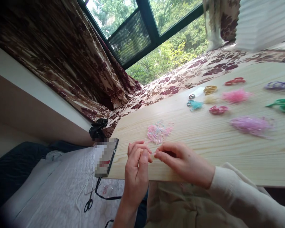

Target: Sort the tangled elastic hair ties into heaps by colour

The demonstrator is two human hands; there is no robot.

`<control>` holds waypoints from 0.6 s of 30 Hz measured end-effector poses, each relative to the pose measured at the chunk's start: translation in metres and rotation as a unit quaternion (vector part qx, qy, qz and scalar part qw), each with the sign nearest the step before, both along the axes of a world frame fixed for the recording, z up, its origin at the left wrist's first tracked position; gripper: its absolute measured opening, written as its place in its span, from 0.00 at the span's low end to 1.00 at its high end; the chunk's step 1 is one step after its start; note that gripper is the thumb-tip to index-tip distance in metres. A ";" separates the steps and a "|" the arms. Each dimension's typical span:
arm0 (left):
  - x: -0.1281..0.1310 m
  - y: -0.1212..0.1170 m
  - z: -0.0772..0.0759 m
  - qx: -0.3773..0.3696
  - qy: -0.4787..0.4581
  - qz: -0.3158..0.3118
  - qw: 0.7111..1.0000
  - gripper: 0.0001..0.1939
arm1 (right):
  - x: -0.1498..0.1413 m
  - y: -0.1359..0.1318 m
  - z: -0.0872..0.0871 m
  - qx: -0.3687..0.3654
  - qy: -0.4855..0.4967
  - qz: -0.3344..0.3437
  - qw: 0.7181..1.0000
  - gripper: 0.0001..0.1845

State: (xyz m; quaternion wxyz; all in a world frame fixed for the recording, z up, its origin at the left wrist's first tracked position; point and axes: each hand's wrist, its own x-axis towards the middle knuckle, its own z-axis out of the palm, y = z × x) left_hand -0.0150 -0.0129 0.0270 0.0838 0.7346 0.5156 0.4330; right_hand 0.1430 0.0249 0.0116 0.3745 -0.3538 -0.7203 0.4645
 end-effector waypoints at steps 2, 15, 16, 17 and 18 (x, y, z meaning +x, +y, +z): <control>0.000 0.000 0.001 0.005 0.002 0.010 1.000 0.15 | 0.000 -0.001 0.002 0.002 0.006 -0.010 1.000 0.26; 0.002 0.003 0.003 0.009 0.036 0.046 0.998 0.14 | 0.001 -0.005 0.007 0.055 0.049 -0.109 0.991 0.21; 0.003 0.003 0.003 0.006 0.038 0.044 0.998 0.14 | 0.001 -0.005 0.007 0.072 0.048 -0.112 0.990 0.20; 0.004 0.003 0.002 0.004 0.039 0.041 0.998 0.14 | 0.000 -0.005 0.007 0.086 0.048 -0.113 0.989 0.20; 0.004 0.004 0.002 0.002 0.039 0.039 0.998 0.14 | 0.000 -0.005 0.007 0.097 0.047 -0.115 0.988 0.20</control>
